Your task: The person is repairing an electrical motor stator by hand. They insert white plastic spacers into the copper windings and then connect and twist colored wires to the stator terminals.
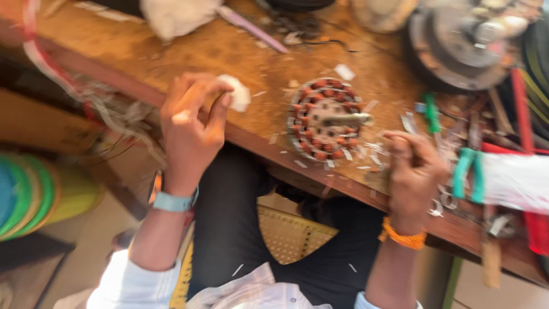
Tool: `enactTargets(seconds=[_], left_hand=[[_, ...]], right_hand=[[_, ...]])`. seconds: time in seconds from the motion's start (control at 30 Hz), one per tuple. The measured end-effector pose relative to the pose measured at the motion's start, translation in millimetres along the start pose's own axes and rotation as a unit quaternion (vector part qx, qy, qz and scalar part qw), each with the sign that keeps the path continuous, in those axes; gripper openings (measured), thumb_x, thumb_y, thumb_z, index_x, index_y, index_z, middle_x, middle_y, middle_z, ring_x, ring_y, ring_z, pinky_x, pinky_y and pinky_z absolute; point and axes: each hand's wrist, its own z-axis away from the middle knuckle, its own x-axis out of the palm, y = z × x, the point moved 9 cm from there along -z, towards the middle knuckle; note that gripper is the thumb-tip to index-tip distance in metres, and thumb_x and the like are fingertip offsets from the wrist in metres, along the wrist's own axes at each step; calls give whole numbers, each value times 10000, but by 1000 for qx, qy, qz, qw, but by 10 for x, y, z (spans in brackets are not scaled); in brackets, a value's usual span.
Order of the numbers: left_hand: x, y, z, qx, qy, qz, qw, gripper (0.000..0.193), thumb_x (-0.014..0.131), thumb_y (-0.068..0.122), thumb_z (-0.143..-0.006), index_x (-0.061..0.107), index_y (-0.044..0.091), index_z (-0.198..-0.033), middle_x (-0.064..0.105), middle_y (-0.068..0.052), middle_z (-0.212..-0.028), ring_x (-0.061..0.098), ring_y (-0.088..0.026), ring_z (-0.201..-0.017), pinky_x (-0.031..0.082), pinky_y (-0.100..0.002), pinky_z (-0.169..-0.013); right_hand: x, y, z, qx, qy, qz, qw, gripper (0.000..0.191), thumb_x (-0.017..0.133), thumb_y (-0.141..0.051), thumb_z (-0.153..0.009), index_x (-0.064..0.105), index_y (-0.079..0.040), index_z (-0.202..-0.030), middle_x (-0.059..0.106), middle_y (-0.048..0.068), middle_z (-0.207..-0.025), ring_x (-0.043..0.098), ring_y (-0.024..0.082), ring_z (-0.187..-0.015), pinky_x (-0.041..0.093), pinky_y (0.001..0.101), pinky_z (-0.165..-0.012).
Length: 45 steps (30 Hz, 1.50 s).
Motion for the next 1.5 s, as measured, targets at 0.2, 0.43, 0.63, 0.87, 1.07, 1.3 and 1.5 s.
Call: enactTargets(seconds=[0.2, 0.43, 0.63, 0.87, 1.07, 1.3, 1.5], left_hand=[[19, -256, 52, 83, -115, -88, 986, 480, 829, 279, -899, 687, 66, -1305, 593, -119, -1328, 508, -341, -1227, 437, -457, -1068], [159, -214, 333, 159, -172, -121, 965, 604, 873, 369, -749, 697, 45, -1228, 524, -90, -1436, 478, -345, -1259, 421, -500, -1055], [121, -180, 512, 201, -145, -117, 962, 344, 861, 112, -800, 769, 110, -1131, 656, -23, -1217, 585, -261, -1100, 496, -419, -955], [-52, 88, 612, 134, -44, -71, 987, 235, 823, -32, -869, 794, 94, -1065, 727, -29, -946, 599, -241, -938, 530, -367, -798], [243, 335, 1101, -91, -122, 114, 982, 173, 723, -75, -880, 744, 56, -991, 743, -46, -932, 728, -134, -850, 574, -253, -755], [741, 279, 1733, -280, -247, 249, 894, 71, 694, 17, -917, 764, 7, -926, 765, -36, -740, 694, -66, -642, 524, -214, -533], [920, -69, 2105, -379, -275, 205, 859, 118, 681, 58, -899, 783, 24, -947, 803, -36, -758, 738, -71, -656, 523, -214, -485]], right_hand=[[44, -4, 91, -14, 1, -39, 999, 169, 677, -134, -1146, 724, 28, -1134, 656, 2, -871, 570, 52, -723, 433, 207, -672], [-3, 39, 122, -15, 2, -13, 1000, 194, 694, -172, -1108, 731, 16, -1136, 658, 1, -870, 556, 59, -715, 418, 206, -637], [-29, 131, 160, -36, -11, -38, 999, 253, 687, -232, -1116, 737, 15, -1140, 653, 7, -881, 572, 65, -736, 430, 210, -649], [-134, -285, 256, -65, -11, -63, 996, 356, 664, -330, -1124, 693, 7, -1012, 683, 47, -893, 605, 92, -733, 465, 234, -700], [257, -651, 1093, -70, -181, -83, 978, 303, 707, -311, -937, 738, -62, -1106, 730, 67, -1021, 705, 133, -856, 588, 256, -789], [712, -313, 1470, -80, -161, -131, 975, 163, 762, -11, -904, 730, -44, -1060, 715, 88, -1031, 735, 185, -897, 615, 283, -775], [702, -183, 1498, -65, -181, -89, 977, 228, 743, 95, -824, 727, -22, -1018, 710, 101, -910, 714, 232, -834, 579, 316, -730]])
